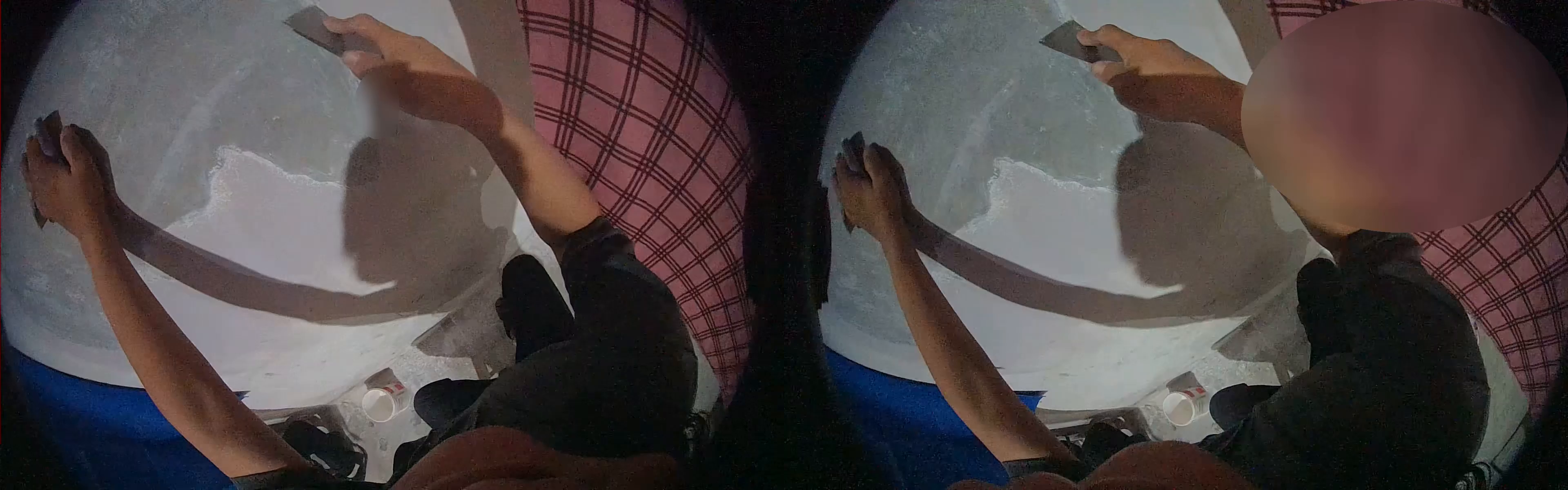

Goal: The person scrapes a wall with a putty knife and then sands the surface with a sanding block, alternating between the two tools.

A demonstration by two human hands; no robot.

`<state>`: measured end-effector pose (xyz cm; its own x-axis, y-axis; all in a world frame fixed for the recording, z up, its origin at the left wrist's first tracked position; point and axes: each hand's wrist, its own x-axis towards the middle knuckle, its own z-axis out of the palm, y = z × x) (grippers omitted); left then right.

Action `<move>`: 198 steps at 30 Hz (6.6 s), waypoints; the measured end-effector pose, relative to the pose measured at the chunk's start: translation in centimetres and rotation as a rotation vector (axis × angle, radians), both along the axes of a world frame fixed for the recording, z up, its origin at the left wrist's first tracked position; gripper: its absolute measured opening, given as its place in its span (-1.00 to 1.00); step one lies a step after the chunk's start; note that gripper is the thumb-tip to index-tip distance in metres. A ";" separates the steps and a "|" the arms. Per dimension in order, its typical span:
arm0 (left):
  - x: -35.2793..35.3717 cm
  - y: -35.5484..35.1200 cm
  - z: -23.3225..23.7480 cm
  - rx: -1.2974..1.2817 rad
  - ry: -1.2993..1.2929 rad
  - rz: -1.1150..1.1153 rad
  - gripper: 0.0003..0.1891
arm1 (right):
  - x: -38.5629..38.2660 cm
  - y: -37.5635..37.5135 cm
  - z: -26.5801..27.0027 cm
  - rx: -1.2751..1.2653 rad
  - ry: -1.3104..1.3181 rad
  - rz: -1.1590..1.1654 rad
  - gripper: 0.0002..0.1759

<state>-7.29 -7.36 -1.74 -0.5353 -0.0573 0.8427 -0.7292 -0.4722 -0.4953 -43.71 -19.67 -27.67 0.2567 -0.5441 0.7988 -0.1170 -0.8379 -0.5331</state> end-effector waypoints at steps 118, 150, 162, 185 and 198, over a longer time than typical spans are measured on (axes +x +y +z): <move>-2.5 1.2 0.6 -0.046 0.021 -0.003 -0.29 | -1.3 0.2 2.1 -0.092 0.041 -0.081 -0.44; -4.0 1.3 -0.5 0.006 0.030 -0.125 -0.26 | -1.4 0.2 1.8 -0.278 0.246 -0.258 -0.51; -4.0 1.1 -0.2 -0.031 0.014 -0.112 -0.30 | -0.3 -0.6 2.2 0.028 -0.027 -0.070 -0.45; -2.8 1.3 0.6 -0.005 -0.018 -0.005 -0.28 | -1.7 1.8 3.1 0.197 0.024 0.050 -0.47; -3.4 1.5 0.0 -0.017 -0.014 0.000 -0.28 | 0.1 -0.3 1.2 -0.345 0.123 -0.305 -0.53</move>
